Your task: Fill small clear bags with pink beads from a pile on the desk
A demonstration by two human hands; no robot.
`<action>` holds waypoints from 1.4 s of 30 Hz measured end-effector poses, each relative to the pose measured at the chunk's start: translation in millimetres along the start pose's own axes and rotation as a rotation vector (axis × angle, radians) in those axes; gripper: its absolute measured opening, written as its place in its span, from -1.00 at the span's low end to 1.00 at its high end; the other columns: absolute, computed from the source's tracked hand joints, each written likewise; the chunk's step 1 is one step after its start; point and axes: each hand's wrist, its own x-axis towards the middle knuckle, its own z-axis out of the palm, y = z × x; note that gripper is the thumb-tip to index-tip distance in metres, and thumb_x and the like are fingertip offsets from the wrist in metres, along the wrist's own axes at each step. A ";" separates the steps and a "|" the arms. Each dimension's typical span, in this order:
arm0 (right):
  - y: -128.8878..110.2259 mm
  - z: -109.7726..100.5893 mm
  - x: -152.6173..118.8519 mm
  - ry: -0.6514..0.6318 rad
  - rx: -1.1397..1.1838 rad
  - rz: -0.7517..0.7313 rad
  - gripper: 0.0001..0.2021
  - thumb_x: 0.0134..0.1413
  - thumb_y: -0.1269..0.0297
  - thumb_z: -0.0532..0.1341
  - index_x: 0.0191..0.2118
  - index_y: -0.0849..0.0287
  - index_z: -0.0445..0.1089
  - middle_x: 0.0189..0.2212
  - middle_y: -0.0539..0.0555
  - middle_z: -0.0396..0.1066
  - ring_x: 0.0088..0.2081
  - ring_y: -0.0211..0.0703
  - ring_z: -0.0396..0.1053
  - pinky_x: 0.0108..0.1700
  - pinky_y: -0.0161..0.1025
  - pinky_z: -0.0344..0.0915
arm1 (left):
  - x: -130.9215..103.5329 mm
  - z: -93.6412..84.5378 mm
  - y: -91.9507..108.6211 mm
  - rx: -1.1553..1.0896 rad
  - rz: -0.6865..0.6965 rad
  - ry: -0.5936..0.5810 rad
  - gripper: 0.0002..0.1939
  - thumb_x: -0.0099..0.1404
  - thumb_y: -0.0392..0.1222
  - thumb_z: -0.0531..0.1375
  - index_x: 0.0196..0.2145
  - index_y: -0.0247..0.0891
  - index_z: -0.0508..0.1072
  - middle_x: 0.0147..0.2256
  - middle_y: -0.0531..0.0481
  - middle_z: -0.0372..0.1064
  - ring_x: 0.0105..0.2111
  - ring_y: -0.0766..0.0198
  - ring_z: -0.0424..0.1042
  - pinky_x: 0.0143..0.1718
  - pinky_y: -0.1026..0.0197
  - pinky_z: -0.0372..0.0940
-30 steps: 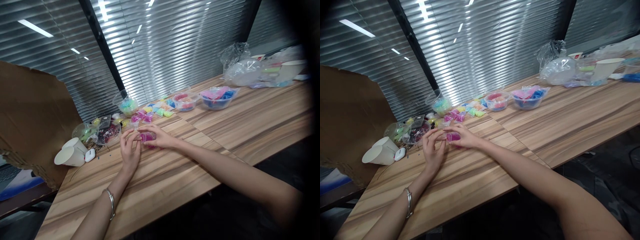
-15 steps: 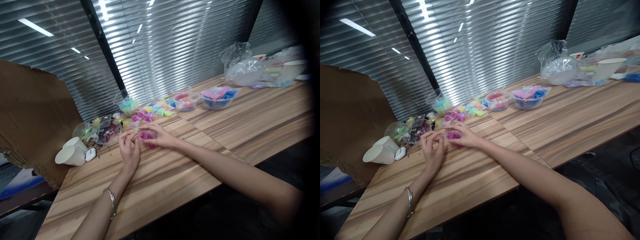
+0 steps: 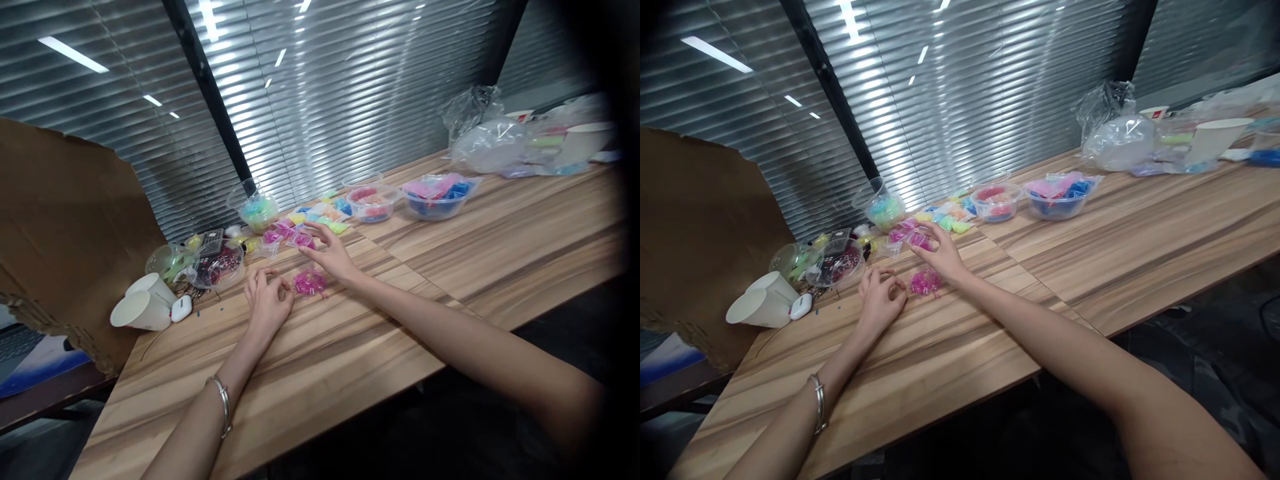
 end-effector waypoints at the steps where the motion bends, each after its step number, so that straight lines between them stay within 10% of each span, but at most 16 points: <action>1: 0.2 0.1 0.0 -0.006 0.000 -0.006 -0.52 0.04 0.21 0.29 0.10 0.05 0.23 0.10 0.10 0.26 0.13 -0.08 0.24 0.16 -0.08 0.18 | 0.1 -0.2 -0.1 -0.003 -0.002 -0.007 -0.94 0.04 -0.27 0.22 -0.47 -0.15 0.47 -0.06 -0.10 0.28 0.10 -0.10 0.08 0.06 -0.24 0.06; 42: 2.5 0.6 -0.3 -0.045 0.019 0.001 -0.55 0.02 0.24 0.30 0.07 0.03 0.29 0.08 0.07 0.28 0.09 -0.09 0.26 0.13 -0.10 0.22 | 8.1 -5.1 -1.8 -0.274 -0.008 -0.060 -0.88 0.31 -0.21 0.03 -0.31 -0.22 0.35 -0.28 -0.04 0.40 -0.18 0.17 0.35 -0.10 0.11 0.22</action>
